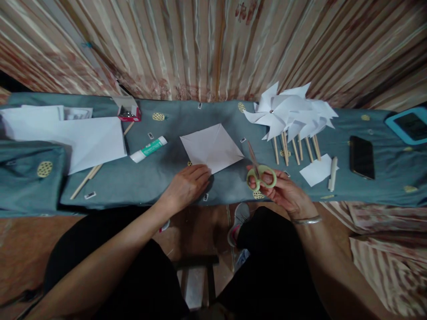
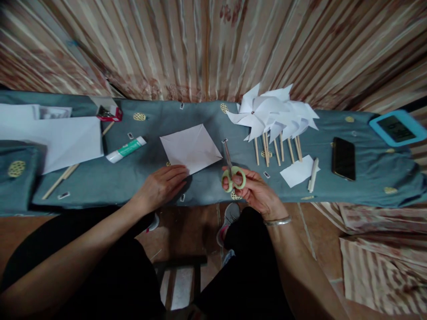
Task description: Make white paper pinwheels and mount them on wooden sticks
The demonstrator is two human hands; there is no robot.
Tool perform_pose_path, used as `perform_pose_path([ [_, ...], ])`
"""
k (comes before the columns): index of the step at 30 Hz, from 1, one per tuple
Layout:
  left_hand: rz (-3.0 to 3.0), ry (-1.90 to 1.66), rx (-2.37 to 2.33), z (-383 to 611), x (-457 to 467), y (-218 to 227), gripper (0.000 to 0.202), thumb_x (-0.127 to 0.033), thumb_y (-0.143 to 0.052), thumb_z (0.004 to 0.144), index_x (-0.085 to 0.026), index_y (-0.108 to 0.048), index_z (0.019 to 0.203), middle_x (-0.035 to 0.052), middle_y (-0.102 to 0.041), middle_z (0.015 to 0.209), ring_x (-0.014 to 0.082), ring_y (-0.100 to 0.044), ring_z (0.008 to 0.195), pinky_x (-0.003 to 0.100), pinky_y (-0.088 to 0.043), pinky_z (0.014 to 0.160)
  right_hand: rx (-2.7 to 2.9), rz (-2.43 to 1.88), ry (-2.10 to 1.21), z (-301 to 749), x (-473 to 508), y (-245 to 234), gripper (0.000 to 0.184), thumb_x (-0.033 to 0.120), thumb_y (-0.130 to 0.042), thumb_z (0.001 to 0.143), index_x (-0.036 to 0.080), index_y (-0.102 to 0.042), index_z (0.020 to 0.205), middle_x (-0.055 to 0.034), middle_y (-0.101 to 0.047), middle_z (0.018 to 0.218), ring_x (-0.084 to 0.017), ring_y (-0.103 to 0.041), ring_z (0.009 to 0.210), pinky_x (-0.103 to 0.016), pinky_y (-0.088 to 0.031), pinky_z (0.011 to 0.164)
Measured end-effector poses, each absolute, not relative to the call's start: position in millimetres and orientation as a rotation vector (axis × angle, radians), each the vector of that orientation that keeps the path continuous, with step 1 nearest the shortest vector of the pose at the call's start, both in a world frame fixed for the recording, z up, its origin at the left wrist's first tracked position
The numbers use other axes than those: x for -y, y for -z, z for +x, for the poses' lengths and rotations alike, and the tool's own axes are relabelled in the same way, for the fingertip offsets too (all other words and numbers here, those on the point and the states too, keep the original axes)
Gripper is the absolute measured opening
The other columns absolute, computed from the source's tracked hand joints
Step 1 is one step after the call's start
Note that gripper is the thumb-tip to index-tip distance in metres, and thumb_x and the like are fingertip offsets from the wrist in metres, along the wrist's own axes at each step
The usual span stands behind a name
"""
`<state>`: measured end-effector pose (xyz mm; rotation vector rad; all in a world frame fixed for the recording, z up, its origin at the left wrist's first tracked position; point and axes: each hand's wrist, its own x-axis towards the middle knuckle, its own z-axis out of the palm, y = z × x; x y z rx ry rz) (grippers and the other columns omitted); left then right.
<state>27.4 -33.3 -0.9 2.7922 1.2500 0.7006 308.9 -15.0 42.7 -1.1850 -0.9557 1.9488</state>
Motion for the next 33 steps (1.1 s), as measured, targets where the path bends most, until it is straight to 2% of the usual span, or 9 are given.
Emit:
perform_pose_path([
  [3, 2.752, -0.678, -1.274, 35, 32, 0, 0.026, -0.025, -0.057, 0.092, -0.011, -0.063, 0.114, 0.0146, -0.07, 0.114, 0.0277, -0.064, 0.11, 0.043, -0.054, 0.091, 0.947, -1.204, -1.959, 309, 20, -43, 0.035, 0.035, -0.081, 0.066, 0.021, -0.075, 0.098, -0.0038, -0.07, 0.079, -0.011, -0.061, 0.064, -0.015, -0.041, 0.042],
  [8, 2.698, -0.601, -1.388, 55, 19, -8, 0.035, -0.023, -0.06, 0.089, -0.009, -0.059, 0.121, 0.0183, -0.063, 0.128, 0.0323, -0.056, 0.12, 0.046, -0.051, 0.094, 0.951, -1.206, -1.939, 307, 22, -45, 0.034, 0.043, -0.081, 0.066, 0.021, -0.074, 0.092, -0.0025, -0.067, 0.077, -0.01, -0.058, 0.061, -0.016, -0.042, 0.044],
  [12, 2.702, -0.432, -1.437, 64, 9, -13, 0.019, -0.021, -0.053, 0.092, -0.01, -0.066, 0.102, 0.0159, -0.068, 0.108, 0.0297, -0.06, 0.107, 0.041, -0.053, 0.085, 0.993, -1.204, -1.872, 306, 24, -43, 0.037, 0.055, -0.076, 0.069, 0.021, -0.072, 0.084, -0.0023, -0.065, 0.076, -0.011, -0.055, 0.06, -0.02, -0.045, 0.047],
  [15, 2.725, -0.406, -1.394, 65, 8, -15, 0.019, -0.015, -0.048, 0.093, -0.012, -0.067, 0.09, 0.0132, -0.069, 0.095, 0.0257, -0.062, 0.099, 0.037, -0.052, 0.083, 1.007, -1.21, -1.832, 308, 26, -40, 0.041, 0.059, -0.076, 0.067, 0.021, -0.07, 0.08, -0.0021, -0.063, 0.074, -0.011, -0.053, 0.059, -0.022, -0.046, 0.049],
  [18, 2.741, -0.429, -1.396, 62, 7, -13, 0.021, -0.011, -0.046, 0.092, -0.012, -0.067, 0.089, 0.012, -0.069, 0.092, 0.0231, -0.064, 0.093, 0.034, -0.054, 0.079, 0.999, -1.232, -1.851, 312, 28, -39, 0.046, 0.062, -0.075, 0.066, 0.02, -0.071, 0.084, -0.0023, -0.063, 0.074, -0.012, -0.053, 0.059, -0.023, -0.046, 0.052],
  [22, 2.817, -0.419, -1.398, 45, 9, -12, 0.025, -0.012, -0.043, 0.093, -0.012, -0.067, 0.089, 0.0109, -0.071, 0.095, 0.0215, -0.068, 0.085, 0.033, -0.057, 0.074, 0.991, -1.203, -1.937, 314, 34, -38, 0.056, 0.07, -0.064, 0.072, 0.018, -0.071, 0.092, -0.003, -0.061, 0.071, -0.013, -0.054, 0.059, -0.025, -0.046, 0.054],
  [27, 2.708, -0.581, -1.404, 7, 33, -17, 0.027, -0.017, -0.043, 0.096, -0.015, -0.067, 0.106, 0.011, -0.071, 0.111, 0.0223, -0.068, 0.102, 0.037, -0.057, 0.089, 1.013, -1.148, -2.106, 305, 60, -36, 0.056, 0.068, -0.056, 0.08, 0.017, -0.068, 0.098, -0.002, -0.057, 0.068, -0.014, -0.051, 0.057, -0.027, -0.044, 0.053],
  [31, 2.617, -0.562, -1.398, -11, 61, -19, 0.025, -0.019, -0.045, 0.096, -0.016, -0.067, 0.109, 0.0096, -0.071, 0.115, 0.022, -0.068, 0.105, 0.039, -0.057, 0.093, 1.072, -1.059, -2.292, 296, 87, -39, 0.048, 0.06, -0.06, 0.083, 0.019, -0.07, 0.104, -0.0025, -0.061, 0.07, -0.014, -0.051, 0.061, -0.027, -0.043, 0.056],
  [33, 2.613, -0.589, -1.365, -15, 70, -19, 0.024, -0.016, -0.048, 0.094, -0.015, -0.067, 0.109, 0.0097, -0.071, 0.115, 0.0214, -0.068, 0.104, 0.038, -0.057, 0.093, 1.081, -1.036, -2.333, 294, 97, -38, 0.051, 0.061, -0.059, 0.084, 0.016, -0.07, 0.107, -0.0029, -0.061, 0.068, -0.013, -0.051, 0.059, -0.027, -0.04, 0.056],
])
